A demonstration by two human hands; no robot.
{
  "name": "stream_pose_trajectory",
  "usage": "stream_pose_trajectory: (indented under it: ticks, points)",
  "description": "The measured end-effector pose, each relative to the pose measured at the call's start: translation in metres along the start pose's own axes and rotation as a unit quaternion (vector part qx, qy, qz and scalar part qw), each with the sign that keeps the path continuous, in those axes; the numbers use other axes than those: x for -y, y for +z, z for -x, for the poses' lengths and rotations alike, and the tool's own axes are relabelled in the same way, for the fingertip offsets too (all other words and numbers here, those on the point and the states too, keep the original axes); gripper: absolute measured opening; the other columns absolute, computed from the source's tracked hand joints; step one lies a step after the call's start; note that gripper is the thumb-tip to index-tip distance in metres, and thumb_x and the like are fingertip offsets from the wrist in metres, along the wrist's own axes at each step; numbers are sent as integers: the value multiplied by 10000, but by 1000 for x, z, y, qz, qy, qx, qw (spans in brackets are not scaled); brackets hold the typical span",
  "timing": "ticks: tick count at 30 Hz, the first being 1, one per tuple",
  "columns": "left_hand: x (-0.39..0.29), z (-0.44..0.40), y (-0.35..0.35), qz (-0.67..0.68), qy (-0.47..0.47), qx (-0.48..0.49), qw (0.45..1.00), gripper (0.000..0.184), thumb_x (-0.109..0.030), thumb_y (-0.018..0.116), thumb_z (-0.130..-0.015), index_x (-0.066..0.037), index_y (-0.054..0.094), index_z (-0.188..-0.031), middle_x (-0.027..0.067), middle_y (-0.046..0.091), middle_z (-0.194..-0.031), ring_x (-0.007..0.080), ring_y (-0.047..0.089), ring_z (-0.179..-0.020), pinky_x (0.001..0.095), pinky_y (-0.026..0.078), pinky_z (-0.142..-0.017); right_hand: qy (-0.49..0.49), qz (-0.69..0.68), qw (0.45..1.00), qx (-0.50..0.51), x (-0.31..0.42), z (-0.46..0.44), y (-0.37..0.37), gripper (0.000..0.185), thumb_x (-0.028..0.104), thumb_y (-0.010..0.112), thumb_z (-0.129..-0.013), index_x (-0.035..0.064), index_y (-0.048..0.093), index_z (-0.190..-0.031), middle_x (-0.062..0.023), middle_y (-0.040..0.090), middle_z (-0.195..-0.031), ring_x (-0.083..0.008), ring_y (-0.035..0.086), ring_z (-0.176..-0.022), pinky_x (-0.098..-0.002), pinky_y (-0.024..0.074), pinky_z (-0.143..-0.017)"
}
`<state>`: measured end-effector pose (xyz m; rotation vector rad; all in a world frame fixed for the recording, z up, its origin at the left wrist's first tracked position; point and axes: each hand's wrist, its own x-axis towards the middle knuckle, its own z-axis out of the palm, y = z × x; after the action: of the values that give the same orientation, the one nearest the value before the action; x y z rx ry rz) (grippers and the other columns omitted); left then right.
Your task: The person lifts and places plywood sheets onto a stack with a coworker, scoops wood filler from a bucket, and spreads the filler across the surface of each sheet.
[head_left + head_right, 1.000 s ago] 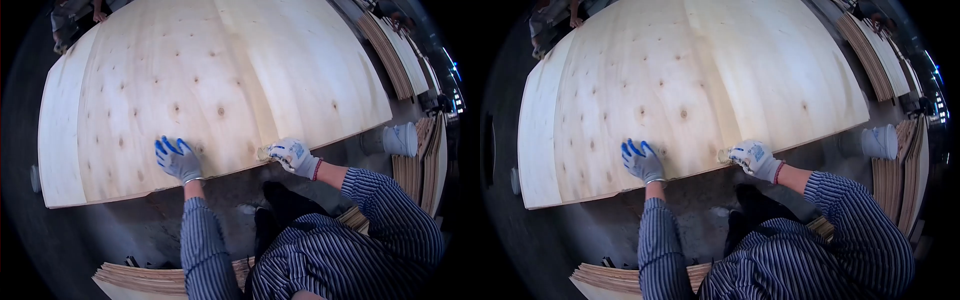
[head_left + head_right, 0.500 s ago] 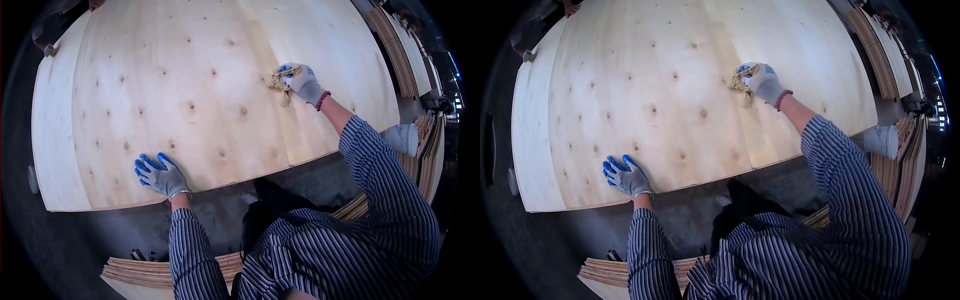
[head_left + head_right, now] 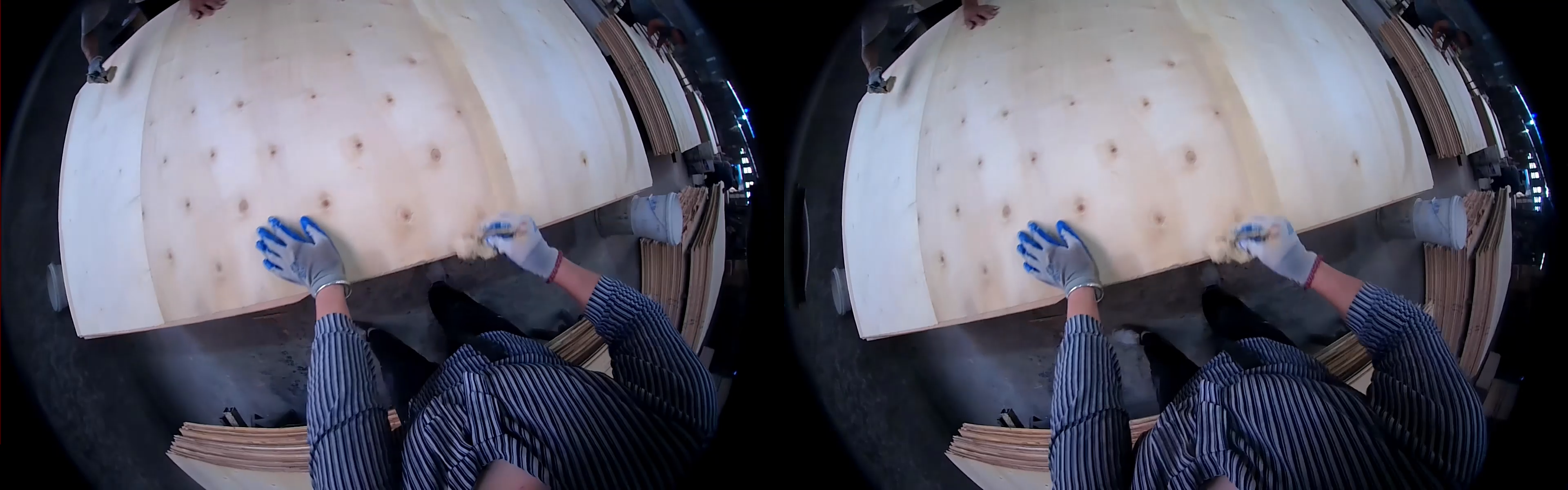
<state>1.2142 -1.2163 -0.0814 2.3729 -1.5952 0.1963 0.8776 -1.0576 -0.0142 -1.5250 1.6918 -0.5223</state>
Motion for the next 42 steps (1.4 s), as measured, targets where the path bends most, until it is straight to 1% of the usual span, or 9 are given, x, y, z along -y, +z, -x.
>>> stream_pose_trajectory:
  ticks: [2,5,8,10,13,16,22,30,42]
  points:
    - [19,-12,-21,140,24,67,988,552,-393,578,-949,-72,526,-1395,153,487,-1468,356,439,-1337,516,322,-1100,-31,-17,993,-114,-1,-24,22,217,80,676,-863,89,719,-1075,-75,730,-992,-225,703,-826,-333,557,-733]
    - [104,-32,-37,340,41,95,935,429,-217,610,-964,-56,554,-1357,123,577,-1349,260,571,-1161,378,467,-940,89,-560,822,-50,67,-93,29,168,6,633,-895,-30,683,-1051,-129,719,-993,-204,708,-806,-321,589,-718]
    - [216,-28,-54,505,-31,91,858,388,-71,607,-958,10,558,-1333,136,621,-1265,227,618,-1087,322,490,-915,98,-508,847,-122,69,-163,60,158,43,646,-879,-4,704,-1018,-96,729,-961,-190,707,-779,-325,586,-684]
    - [296,-13,-72,454,-15,28,890,365,-51,586,-965,41,564,-1318,158,605,-1296,254,598,-1167,331,465,-992,57,-93,961,-255,70,-190,74,156,100,665,-850,23,728,-971,-94,741,-892,-203,713,-789,-338,575,-697]
    - [409,29,-91,395,-123,56,908,403,-38,537,-998,50,486,-1389,143,557,-1385,217,533,-1264,315,418,-1060,6,231,948,-218,131,-157,97,164,160,691,-817,53,740,-930,-117,738,-852,-227,713,-797,-347,560,-723]
    - [478,68,-90,375,-164,22,912,387,-23,538,-981,40,521,-1363,153,584,-1321,250,578,-1196,336,463,-1014,-26,14,991,-133,118,-138,135,227,160,711,-801,29,724,-986,-154,731,-892,-247,706,-791,-338,550,-749]
    - [486,35,-95,412,-203,-12,888,398,-12,538,-975,38,513,-1369,157,553,-1351,247,566,-1216,341,467,-1014,161,-612,769,88,181,-91,263,290,-26,579,-894,-52,607,-1181,-170,685,-1101,-276,684,-969,-399,584,-807]
    - [486,-146,-94,292,-72,-71,951,428,-107,605,-944,-9,538,-1355,187,553,-1358,342,535,-1232,409,412,-1063,70,-688,688,220,305,-223,311,368,38,461,-972,-117,494,-1304,-228,589,-1299,-313,643,-1003,-442,554,-855]
    - [552,-394,23,-30,-8,45,999,562,-380,489,-996,-111,424,-1485,153,324,-1582,383,294,-1448,534,240,-1161,9,-748,663,34,458,-573,315,230,-42,485,-943,-72,576,-1152,-143,658,-1024,-226,607,-763,-332,545,-720]
